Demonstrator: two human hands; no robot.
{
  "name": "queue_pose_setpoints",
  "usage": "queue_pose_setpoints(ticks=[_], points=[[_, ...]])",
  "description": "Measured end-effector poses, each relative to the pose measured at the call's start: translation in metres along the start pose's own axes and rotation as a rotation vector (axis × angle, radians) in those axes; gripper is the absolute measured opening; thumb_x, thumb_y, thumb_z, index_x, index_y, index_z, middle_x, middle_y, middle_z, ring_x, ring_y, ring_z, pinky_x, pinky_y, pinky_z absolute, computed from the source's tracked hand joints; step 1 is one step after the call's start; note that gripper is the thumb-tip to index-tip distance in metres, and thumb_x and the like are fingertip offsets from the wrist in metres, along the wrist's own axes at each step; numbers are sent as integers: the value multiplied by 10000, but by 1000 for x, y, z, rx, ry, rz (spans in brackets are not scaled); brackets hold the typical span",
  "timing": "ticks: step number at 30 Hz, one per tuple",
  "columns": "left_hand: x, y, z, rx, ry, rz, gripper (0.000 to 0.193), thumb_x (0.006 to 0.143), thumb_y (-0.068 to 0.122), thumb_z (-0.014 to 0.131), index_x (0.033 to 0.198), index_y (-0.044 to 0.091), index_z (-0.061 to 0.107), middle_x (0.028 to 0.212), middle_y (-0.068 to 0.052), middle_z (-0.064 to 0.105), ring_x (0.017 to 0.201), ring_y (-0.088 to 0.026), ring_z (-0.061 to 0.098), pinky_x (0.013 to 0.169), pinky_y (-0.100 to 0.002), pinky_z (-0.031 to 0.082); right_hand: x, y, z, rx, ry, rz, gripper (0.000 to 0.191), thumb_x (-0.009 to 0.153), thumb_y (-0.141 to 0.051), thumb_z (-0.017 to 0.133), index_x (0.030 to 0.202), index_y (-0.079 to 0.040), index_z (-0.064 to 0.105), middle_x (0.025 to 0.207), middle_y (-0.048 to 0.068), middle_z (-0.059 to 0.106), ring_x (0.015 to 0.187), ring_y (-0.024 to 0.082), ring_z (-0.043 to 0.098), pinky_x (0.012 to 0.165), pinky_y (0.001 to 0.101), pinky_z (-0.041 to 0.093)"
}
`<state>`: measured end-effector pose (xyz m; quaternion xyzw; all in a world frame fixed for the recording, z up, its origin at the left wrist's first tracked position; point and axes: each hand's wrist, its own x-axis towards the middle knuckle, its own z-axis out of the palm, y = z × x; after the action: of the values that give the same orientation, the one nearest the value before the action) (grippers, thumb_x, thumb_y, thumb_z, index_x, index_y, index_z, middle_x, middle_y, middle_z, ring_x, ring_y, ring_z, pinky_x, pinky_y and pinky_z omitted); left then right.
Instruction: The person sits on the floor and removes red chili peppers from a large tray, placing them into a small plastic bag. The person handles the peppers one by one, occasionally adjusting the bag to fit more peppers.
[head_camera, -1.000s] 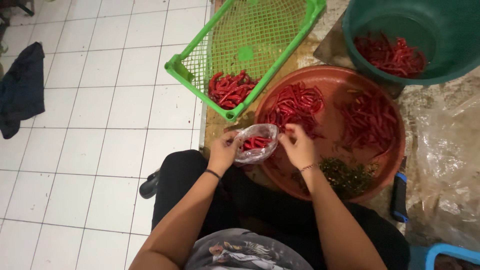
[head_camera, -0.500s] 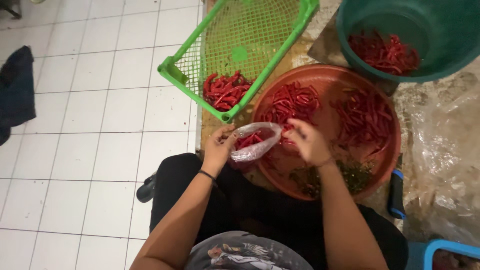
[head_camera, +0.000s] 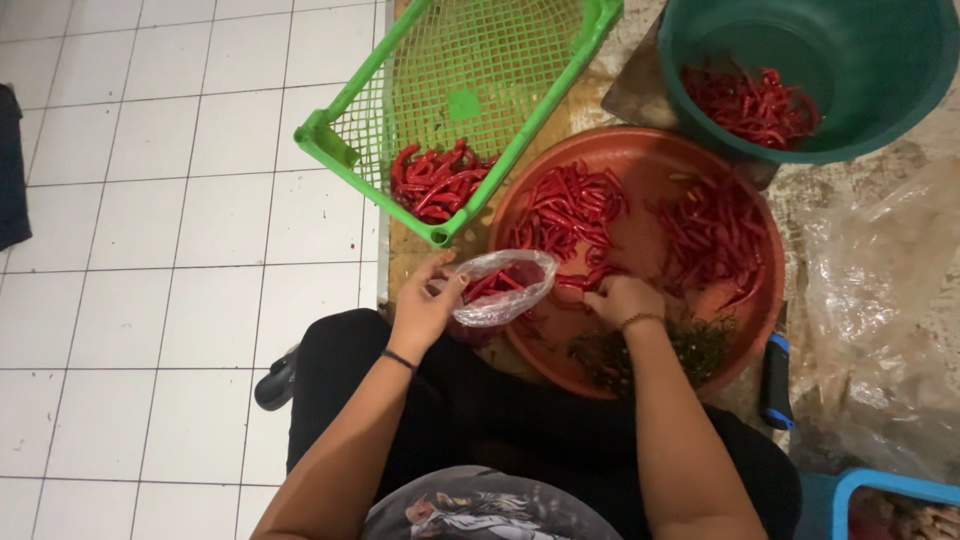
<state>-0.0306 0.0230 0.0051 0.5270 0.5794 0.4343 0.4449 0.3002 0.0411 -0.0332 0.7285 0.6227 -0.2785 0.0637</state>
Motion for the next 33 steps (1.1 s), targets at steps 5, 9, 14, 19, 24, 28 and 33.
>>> queue_pose_setpoints(ticks=[5, 9, 14, 19, 24, 28, 33], points=[[-2, 14, -2, 26, 11, -43, 429, 913, 181, 755, 1318, 74, 660, 952, -2, 675, 773, -57, 628, 695, -222, 525, 6, 2, 10, -29, -103, 73, 427, 855, -460, 700, 1144, -156, 780, 1159, 127, 746, 1054, 320, 706, 911, 462, 571], [-6, 41, -4, 215, 92, 24, 431, 869, 161, 782, 1281, 79, 684, 932, -26, 670, 656, -115, 602, 618, -267, 503, 19, 41, -1, 103, -18, 0, 390, 883, -378, 649, 1157, -127, 767, 1185, 153, 751, 1060, 359, 705, 941, 464, 558], [-20, 77, -2, 375, 168, 409, 325, 858, 109, 785, 1173, 52, 731, 933, -94, 728, 759, -200, 683, 682, -307, 540, 2, 85, -31, 609, -25, -186, 279, 886, -216, 654, 1088, -42, 738, 975, 103, 769, 901, 235, 722, 823, 387, 571], [-28, 88, 28, 279, -54, 345, 200, 868, 83, 750, 1064, 61, 785, 953, -86, 760, 801, -169, 704, 691, -297, 558, -16, 47, -35, 1047, -365, -582, 165, 963, -142, 658, 1066, -14, 673, 946, 28, 692, 897, 138, 672, 793, 323, 549], [-22, 75, 57, -93, -256, 102, 332, 864, 131, 790, 1180, 44, 731, 1016, -20, 753, 865, -64, 654, 795, -239, 541, -28, 18, -43, 1015, -440, -737, 200, 985, -175, 647, 1092, -14, 699, 993, 34, 720, 909, 124, 666, 828, 303, 550], [-22, 55, 60, -114, -280, 82, 227, 896, 88, 774, 1113, 25, 769, 957, -2, 752, 851, -61, 630, 798, -240, 533, -36, 3, -46, 914, -443, -612, 238, 967, -204, 662, 1107, -18, 713, 985, 58, 736, 879, 123, 673, 781, 302, 546], [-14, 36, 57, -168, -180, 120, 91, 916, 11, 729, 999, -17, 752, 929, -27, 762, 862, -74, 673, 810, -242, 550, -40, -13, -44, 1010, -405, -546, 314, 897, -160, 654, 1198, -72, 673, 1031, 5, 725, 923, 118, 716, 791, 293, 567]])
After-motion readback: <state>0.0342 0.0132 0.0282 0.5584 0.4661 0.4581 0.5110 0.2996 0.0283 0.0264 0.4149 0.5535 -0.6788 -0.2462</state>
